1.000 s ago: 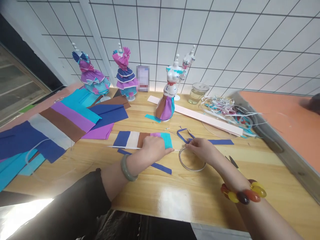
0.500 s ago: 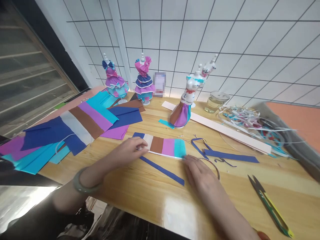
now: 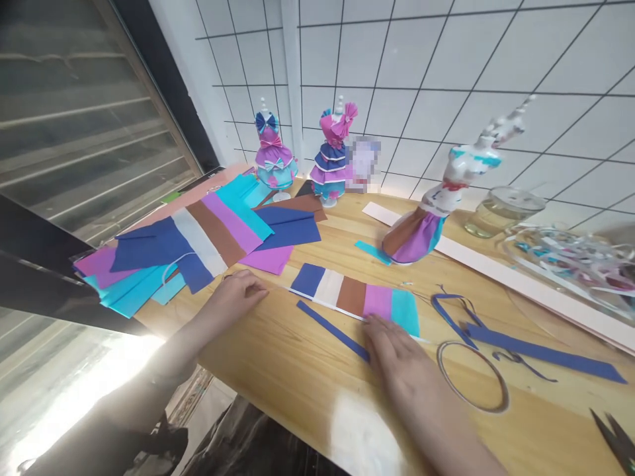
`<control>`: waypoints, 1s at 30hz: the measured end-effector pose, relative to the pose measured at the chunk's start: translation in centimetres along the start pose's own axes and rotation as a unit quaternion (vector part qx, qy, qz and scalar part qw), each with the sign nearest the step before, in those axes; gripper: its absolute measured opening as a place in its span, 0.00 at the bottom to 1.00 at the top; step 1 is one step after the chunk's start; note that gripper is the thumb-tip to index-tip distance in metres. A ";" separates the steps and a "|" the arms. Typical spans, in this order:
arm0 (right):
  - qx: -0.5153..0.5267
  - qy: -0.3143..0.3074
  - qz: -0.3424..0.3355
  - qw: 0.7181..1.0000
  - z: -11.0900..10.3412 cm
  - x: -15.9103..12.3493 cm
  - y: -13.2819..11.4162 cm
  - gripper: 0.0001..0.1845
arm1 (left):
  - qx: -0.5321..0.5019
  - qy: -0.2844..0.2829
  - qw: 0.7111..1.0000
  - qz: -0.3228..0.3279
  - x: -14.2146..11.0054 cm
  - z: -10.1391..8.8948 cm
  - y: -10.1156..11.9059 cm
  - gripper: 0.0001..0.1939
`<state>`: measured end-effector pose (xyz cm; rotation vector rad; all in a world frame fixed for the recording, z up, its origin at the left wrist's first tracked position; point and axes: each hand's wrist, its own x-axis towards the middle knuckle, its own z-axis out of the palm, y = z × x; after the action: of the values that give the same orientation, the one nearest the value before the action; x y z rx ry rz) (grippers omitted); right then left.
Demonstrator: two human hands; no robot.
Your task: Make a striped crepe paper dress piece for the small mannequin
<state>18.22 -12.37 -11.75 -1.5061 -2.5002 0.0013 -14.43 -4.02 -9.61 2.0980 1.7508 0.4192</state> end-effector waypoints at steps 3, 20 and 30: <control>0.014 -0.017 -0.021 1.000 0.7 2.5 -2.1 0.22 | -0.016 -0.001 1.000 0.004 0.1 -0.2 0.0 0.09; -0.030 0.024 -0.090 0.995 2.7 7.5 -7.8 0.20 | -0.069 -0.065 0.995 -0.032 1.4 -0.8 -1.9 0.10; -0.022 -0.002 -0.109 0.994 2.7 9.8 -10.2 0.20 | -0.077 -0.071 0.994 -0.033 1.7 -0.9 -1.9 0.09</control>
<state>4.38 -8.34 -11.36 -1.2408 -2.6707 -0.0865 -16.22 -2.00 -9.71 1.9078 1.6470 0.3651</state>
